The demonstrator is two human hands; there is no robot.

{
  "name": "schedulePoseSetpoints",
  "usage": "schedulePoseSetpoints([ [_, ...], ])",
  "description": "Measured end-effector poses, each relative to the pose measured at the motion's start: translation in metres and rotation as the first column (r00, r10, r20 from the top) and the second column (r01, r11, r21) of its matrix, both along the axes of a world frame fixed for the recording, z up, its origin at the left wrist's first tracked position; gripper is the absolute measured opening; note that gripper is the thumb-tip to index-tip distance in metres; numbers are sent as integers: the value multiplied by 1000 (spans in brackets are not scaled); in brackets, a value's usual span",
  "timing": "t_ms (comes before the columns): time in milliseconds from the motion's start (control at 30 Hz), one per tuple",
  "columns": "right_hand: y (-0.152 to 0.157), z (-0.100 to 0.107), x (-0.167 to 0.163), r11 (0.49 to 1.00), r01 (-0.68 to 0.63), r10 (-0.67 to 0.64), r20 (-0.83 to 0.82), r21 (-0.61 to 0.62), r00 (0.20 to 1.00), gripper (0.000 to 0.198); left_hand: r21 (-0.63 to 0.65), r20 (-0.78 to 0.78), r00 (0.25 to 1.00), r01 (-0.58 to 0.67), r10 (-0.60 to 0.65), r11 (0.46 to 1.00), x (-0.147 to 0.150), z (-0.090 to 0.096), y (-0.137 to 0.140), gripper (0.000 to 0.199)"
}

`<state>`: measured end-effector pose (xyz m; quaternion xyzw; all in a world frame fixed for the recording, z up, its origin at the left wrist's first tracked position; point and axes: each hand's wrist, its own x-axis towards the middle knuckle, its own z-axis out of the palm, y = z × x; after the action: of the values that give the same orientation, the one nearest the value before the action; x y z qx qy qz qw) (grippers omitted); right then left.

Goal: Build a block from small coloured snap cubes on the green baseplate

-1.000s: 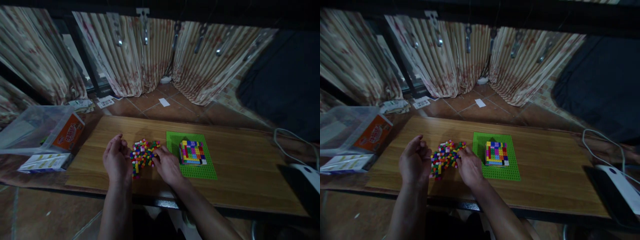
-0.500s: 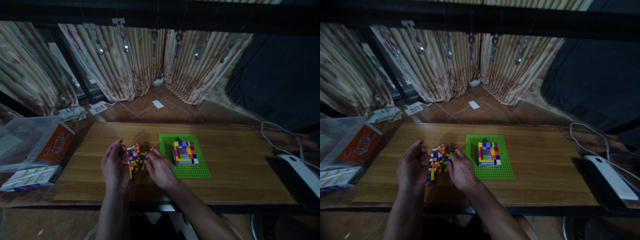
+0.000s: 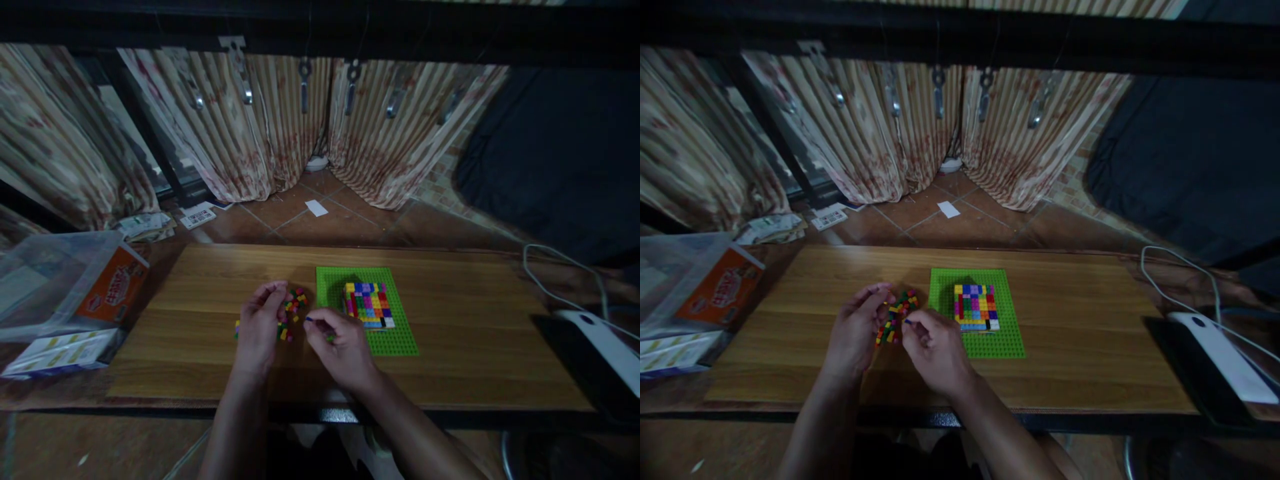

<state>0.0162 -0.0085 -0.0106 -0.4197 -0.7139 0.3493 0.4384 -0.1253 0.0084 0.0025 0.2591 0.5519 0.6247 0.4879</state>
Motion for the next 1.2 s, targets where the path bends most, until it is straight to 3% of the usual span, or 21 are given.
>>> schedulePoseSetpoints([
  [233,14,7,39,966,256,-257,-92,-27,962,7,-22,-271,951,152,-152,988,21,-6,2,20],
  [333,26,4,59,949,315,-315,13,19,949,13,-31,-419,877,247,-237,969,35,-11,3,21],
  [467,36,-1,70,952,281,-301,207,123,931,16,-111,-538,770,338,-342,935,52,-14,0,32],
  [600,39,-3,68,950,245,-297,316,194,901,20,-152,-581,709,388,-399,909,63,-16,-4,39],
  [800,46,-5,63,953,243,-296,387,180,873,18,-123,-612,675,434,-413,892,71,-17,-6,40],
  [1200,41,-1,72,921,376,-389,213,100,896,17,-191,-621,629,458,-468,868,76,-10,-8,44],
])
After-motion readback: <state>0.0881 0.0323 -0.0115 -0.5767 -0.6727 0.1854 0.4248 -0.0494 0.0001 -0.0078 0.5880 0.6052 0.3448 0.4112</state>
